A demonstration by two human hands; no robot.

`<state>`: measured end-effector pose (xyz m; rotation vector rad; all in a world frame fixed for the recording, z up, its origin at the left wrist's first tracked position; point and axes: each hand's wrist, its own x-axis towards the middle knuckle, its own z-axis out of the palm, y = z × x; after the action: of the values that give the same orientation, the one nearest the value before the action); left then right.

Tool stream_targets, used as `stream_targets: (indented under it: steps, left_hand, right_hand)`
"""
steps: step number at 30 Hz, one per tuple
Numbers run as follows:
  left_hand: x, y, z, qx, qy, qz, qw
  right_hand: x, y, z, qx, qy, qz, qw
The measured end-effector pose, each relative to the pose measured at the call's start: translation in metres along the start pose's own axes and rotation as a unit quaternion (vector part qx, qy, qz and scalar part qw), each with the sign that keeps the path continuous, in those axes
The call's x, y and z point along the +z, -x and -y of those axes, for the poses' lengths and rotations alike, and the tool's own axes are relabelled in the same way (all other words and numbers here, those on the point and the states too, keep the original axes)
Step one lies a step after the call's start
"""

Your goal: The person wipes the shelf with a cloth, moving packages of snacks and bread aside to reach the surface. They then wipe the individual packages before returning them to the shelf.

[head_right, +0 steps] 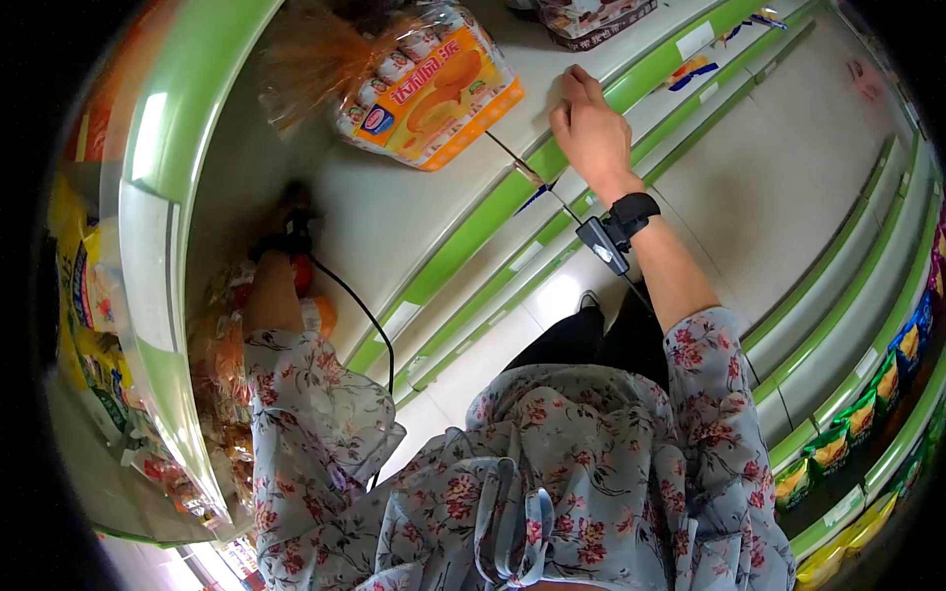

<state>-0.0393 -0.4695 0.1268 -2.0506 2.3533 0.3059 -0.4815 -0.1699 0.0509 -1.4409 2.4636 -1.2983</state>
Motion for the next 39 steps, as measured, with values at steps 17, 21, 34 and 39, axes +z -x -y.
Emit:
stream_targets:
  steps: [17, 21, 34, 39]
  left_hand:
    - [0.031, -0.007, -0.009, 0.115, -0.07, -0.072, 0.988]
    - [0.056, -0.024, -0.063, 0.186, -0.06, -0.056, 0.979]
    - [0.091, -0.027, -0.145, 0.319, 0.168, -0.042, 0.932]
    - [0.09, -0.026, -0.148, 0.322, 0.087, -0.057, 0.941]
  right_hand:
    - [-0.001, -0.002, 0.0, -0.023, 0.021, -0.015, 0.999]
    - [0.001, -0.002, 0.001, -0.029, 0.013, -0.019, 0.999]
    - [0.004, 0.0, -0.002, -0.031, 0.027, 0.0, 0.999]
    - [0.008, 0.0, -0.007, -0.043, 0.035, 0.002, 0.998]
